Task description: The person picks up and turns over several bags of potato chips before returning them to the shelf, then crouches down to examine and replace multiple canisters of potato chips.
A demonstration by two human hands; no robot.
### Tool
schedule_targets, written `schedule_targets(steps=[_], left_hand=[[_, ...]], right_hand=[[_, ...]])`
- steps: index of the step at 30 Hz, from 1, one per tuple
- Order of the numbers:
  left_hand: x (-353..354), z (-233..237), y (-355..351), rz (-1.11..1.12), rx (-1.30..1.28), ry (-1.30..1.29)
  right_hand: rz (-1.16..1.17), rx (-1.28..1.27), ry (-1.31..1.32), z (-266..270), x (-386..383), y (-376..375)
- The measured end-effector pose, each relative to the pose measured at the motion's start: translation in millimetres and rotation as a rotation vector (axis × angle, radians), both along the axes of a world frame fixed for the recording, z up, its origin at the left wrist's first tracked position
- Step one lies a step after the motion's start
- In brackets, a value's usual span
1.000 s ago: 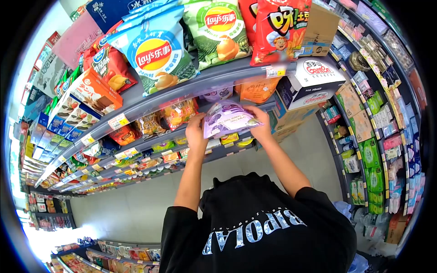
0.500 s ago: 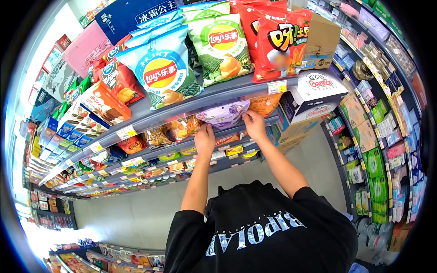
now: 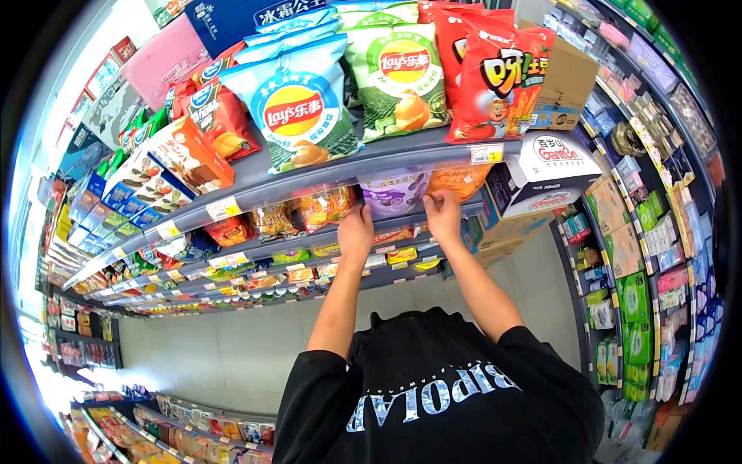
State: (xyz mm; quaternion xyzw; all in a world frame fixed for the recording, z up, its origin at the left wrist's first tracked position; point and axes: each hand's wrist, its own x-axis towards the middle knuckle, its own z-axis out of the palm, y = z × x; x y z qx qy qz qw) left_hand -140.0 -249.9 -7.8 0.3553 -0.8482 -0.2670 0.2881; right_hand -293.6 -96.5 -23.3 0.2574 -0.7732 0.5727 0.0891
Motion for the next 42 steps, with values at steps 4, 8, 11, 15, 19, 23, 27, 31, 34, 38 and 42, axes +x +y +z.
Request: schedule_targets(steps=[4, 8, 11, 15, 19, 23, 27, 31, 34, 38, 42], left_hand=[[20.1, -2.1, -0.5, 0.009, 0.048, 0.161], [44.0, -6.4, -12.4, 0.17, -0.092, 0.33], [53.9, -14.4, -29.6, 0.267, -0.034, 0.433], [70.3, -15.2, -47.8, 0.245, -0.002, 0.354], [77.2, -1.5, -56.1, 0.185, 0.113, 0.254], [79.6, -18.8, -76.3, 0.148, 0.114, 0.26], [97.2, -3.6, -70.1, 0.066, 0.288, 0.287], [105.6, -20.8, -74.4, -0.06, 0.251, 0.438], [111.9, -6.0, -69.0, -0.115, 0.393, 0.536], [136.6, 17.2, -69.3, -0.141, 0.47, 0.561], [206.2, 47.7, -64.0, -0.171, 0.858, 0.355]], right_hand=[[0.033, -0.01, -0.053, -13.5, 14.7, 6.9], [0.161, 0.022, -0.095, -18.2, 39.3, -0.3], [0.317, 0.081, -0.156, -9.8, 61.9, -16.9], [0.516, 0.179, -0.296, 6.5, 89.3, -51.8], [0.528, 0.24, -0.239, -7.9, 99.9, -93.0], [0.553, 0.118, -0.455, 2.3, 118.4, -111.9], [0.445, 0.003, -0.35, -18.9, 131.6, -116.7], [0.379, -0.071, -0.367, -21.4, 137.8, -120.8], [0.332, -0.146, -0.418, -19.8, 141.7, -121.4], [0.309, -0.172, -0.569, 24.8, 180.5, -95.9], [0.358, -0.144, -0.702, 23.0, 205.2, -41.7]])
